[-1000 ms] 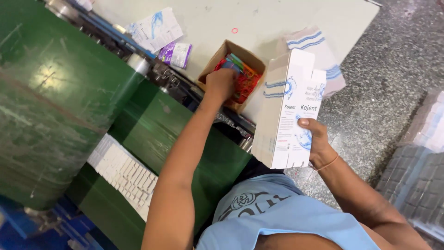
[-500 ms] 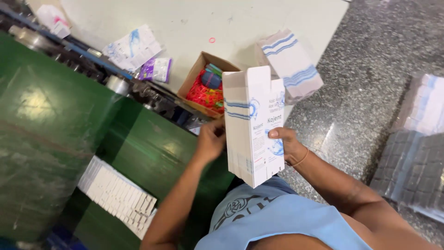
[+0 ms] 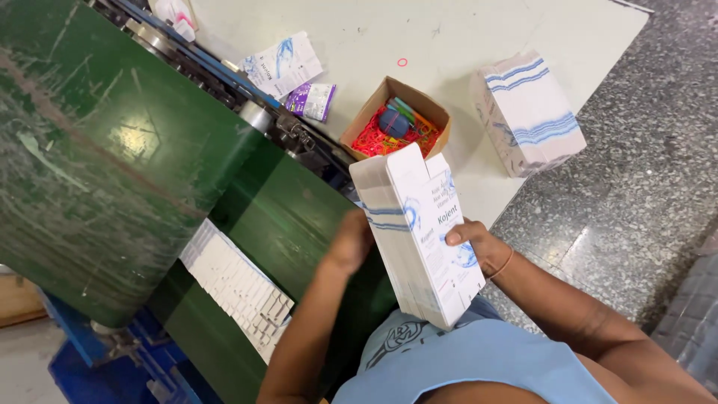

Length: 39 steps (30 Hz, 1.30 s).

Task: Packing soap boxes into bundles and organizing them from a conveyor belt.

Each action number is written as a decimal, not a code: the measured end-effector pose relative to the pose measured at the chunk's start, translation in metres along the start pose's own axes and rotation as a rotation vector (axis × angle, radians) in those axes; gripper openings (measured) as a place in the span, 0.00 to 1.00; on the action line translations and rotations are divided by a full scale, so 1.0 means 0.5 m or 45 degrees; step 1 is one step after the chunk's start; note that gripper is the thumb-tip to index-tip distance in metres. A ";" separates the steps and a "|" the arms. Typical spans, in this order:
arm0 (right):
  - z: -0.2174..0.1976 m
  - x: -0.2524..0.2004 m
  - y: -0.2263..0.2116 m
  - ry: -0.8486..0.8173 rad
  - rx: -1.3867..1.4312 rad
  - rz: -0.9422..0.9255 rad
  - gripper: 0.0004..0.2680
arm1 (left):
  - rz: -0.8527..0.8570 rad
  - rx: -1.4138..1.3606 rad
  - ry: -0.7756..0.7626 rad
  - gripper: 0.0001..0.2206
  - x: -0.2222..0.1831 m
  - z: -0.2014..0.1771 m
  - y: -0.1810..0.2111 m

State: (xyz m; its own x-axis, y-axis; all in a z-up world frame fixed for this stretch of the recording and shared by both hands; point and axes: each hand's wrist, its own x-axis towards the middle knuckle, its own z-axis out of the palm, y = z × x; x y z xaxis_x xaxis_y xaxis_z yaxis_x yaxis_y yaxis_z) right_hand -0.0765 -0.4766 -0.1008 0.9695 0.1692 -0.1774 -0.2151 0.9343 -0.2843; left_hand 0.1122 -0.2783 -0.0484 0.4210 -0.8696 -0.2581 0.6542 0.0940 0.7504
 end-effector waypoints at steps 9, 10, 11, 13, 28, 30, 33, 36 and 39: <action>0.229 -0.022 -0.130 -0.030 -1.732 -0.598 0.34 | 0.351 0.896 -0.191 0.28 -0.081 0.252 0.361; 0.231 -0.018 -0.125 -0.045 -1.734 -0.588 0.34 | 0.357 0.894 -0.176 0.28 -0.083 0.252 0.346; 0.233 -0.014 -0.123 0.046 -1.674 -0.581 0.35 | 0.514 1.343 -0.210 0.23 -0.082 0.252 0.333; 0.238 -0.009 -0.113 0.138 -1.614 -0.573 0.35 | 0.667 1.793 -0.240 0.19 -0.081 0.254 0.304; 0.197 0.039 -0.092 0.430 -0.074 -0.612 0.20 | 0.619 1.145 0.482 0.19 -0.087 0.208 0.013; 0.261 0.030 -0.103 0.413 -0.054 -0.619 0.21 | 0.977 1.325 0.613 0.18 -0.086 0.225 -0.009; 0.224 0.031 -0.112 0.440 -0.101 -0.716 0.22 | 1.204 1.281 0.507 0.11 -0.079 0.267 -0.037; 0.184 0.025 -0.124 0.336 -0.150 -0.872 0.20 | 1.164 1.264 0.315 0.07 -0.079 0.273 -0.031; 0.211 -0.007 -0.141 0.481 -0.388 -1.036 0.22 | 0.964 1.235 0.267 0.07 -0.073 0.233 -0.044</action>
State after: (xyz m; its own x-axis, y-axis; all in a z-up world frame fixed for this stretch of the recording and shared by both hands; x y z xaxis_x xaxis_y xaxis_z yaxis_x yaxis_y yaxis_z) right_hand -0.0525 -0.5099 0.0192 0.7443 -0.6611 -0.0947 0.4372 0.5895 -0.6792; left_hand 0.0093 -0.3053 0.0155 0.6394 -0.6510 0.4092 -0.4916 0.0632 0.8685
